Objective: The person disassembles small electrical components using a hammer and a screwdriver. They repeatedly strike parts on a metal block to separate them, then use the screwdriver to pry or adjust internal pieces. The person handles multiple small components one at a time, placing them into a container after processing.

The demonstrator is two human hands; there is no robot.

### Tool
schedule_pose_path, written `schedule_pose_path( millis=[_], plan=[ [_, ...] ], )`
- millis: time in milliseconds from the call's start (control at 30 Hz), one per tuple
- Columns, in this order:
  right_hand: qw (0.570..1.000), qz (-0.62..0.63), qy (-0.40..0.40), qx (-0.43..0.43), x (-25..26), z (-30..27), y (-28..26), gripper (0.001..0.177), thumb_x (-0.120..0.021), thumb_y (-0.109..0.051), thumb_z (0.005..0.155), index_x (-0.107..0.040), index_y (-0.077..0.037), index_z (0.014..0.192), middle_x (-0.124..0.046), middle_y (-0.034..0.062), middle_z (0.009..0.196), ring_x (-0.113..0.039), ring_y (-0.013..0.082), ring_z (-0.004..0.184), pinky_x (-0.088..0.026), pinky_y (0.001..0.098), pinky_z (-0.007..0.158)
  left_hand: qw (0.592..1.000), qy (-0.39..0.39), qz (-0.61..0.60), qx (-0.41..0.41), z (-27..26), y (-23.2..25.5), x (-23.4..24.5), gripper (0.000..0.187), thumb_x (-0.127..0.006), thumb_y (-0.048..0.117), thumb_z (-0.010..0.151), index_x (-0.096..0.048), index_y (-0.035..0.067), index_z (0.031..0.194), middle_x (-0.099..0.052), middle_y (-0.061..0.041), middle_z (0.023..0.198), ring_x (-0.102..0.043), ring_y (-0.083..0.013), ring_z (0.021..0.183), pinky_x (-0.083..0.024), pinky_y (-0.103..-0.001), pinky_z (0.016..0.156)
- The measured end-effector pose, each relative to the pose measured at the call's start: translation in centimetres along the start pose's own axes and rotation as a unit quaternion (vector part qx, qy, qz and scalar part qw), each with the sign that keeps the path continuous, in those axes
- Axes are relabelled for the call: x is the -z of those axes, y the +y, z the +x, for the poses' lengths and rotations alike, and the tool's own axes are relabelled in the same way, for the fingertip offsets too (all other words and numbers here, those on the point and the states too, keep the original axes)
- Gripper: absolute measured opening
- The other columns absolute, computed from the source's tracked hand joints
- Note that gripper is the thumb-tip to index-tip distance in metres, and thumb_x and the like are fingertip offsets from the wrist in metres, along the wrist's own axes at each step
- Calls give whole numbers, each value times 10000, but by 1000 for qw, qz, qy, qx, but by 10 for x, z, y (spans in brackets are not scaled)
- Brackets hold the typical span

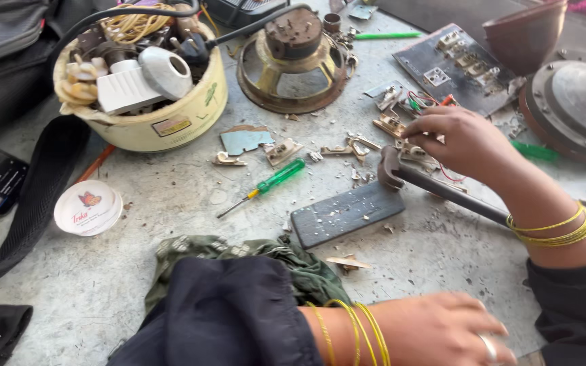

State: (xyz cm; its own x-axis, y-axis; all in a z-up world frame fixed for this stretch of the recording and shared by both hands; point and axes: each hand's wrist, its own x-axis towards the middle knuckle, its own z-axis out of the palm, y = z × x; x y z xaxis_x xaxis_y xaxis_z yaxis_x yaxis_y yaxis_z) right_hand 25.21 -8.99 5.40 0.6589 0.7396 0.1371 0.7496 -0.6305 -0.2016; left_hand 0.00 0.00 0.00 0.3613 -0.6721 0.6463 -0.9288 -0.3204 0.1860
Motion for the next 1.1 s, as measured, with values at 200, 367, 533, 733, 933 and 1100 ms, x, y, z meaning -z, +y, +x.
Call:
schedule_pose_path(
  millis=[200,367,533,733,933,1100],
  plan=[
    [994,-91,60,2,5,-22,30,194,-697,-212,895,-801,-157,1049,-729,48,1090,-667,293,1074,-532,444,923,994,23,-11,106,-16,-20,74,193,-645,183,1001,-693,112,1174,-727,-77,1189,-684,-226,1172,-521,-391,1047],
    [998,-17,37,40,-5,-20,10,268,-739,-325,871,-795,-134,1051,-705,75,1008,-674,281,977,-539,438,831,960,5,99,262,-39,-50,123,246,-689,149,944,-704,40,1164,-738,-103,1045,-717,-268,967,-546,-411,891],
    [997,-45,64,17,-5,-19,19,236,-727,-328,928,-802,-146,1058,-714,58,1042,-676,266,999,-555,411,856,904,71,242,345,-73,-89,154,233,-706,226,949,-729,106,1147,-740,-93,1083,-703,-287,970,-550,-403,882],
    [986,-87,140,5,6,-29,37,205,-738,-285,939,-804,-130,1057,-709,100,1074,-656,321,1092,-519,453,956,802,-56,257,536,-98,-109,153,318,-800,325,812,-752,161,1081,-713,-79,994,-676,-316,925,-536,-449,811],
    [991,-44,122,24,2,-29,28,295,-689,-339,1021,-760,-111,1195,-711,123,1175,-654,324,1136,-518,462,1008,797,-48,230,556,-107,-118,151,216,-795,272,805,-760,182,997,-706,-65,1015,-674,-309,975,-540,-451,814],
    [991,-8,-119,-53,13,-31,-9,515,-689,-527,892,-664,-205,1294,-739,60,1151,-686,234,1093,-550,443,941,808,21,215,549,-112,-121,167,157,-770,265,883,-772,170,1008,-711,-92,975,-674,-338,915,-537,-458,790]
  ],
)
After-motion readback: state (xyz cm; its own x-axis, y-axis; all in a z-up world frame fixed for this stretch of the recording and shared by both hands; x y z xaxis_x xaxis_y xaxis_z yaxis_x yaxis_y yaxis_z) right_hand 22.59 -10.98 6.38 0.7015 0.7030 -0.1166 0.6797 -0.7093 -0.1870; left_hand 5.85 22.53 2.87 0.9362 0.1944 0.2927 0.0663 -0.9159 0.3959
